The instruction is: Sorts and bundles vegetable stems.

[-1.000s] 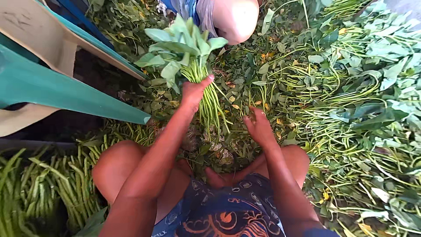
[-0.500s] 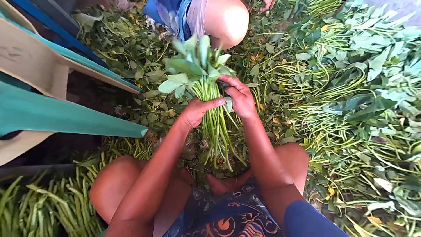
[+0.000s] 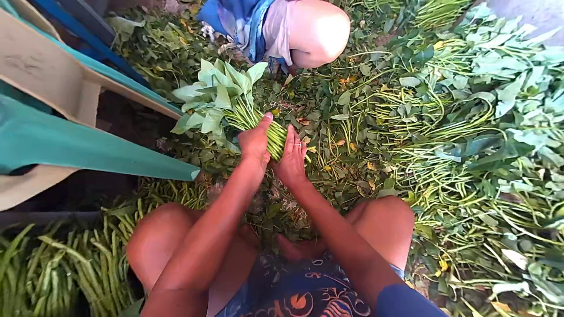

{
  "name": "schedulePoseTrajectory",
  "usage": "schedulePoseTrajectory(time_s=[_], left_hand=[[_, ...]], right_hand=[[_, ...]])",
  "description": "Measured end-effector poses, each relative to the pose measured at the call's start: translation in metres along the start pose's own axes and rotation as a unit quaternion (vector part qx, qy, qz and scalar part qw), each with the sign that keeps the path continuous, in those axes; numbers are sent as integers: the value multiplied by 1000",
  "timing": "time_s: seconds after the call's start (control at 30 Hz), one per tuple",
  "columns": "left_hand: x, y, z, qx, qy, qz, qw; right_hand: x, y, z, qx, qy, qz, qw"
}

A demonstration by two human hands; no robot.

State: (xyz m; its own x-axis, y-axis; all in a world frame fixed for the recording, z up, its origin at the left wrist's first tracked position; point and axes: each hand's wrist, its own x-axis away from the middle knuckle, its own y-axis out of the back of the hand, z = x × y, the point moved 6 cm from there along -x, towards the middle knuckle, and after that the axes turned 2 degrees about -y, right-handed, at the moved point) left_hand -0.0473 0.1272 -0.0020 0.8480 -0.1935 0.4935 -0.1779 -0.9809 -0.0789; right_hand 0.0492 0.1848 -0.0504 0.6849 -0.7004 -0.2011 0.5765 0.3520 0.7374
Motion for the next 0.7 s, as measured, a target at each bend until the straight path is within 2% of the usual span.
schedulePoseTrajectory(time_s=[0.07,0.2,0.33,0.43,0.57,0.7], left_hand=[[1,1,1,34,12,1,999],[4,2,5,105,47,39,993],[19,-10,7,103,75,188,974],[37,-22,7,180,59,285,940],[65,-38,37,340,46,307,888],[89,-49,78,434,129,324,831]], right_hand=[[-5,8,0,14,17,25,999],[-13,40,8,96,10,148,984],[-30,82,5,190,25,173,966],[-45,115,7,247,39,170,953],[-58,147,10,322,62,182,927],[-54,168,-5,385,90,217,893]])
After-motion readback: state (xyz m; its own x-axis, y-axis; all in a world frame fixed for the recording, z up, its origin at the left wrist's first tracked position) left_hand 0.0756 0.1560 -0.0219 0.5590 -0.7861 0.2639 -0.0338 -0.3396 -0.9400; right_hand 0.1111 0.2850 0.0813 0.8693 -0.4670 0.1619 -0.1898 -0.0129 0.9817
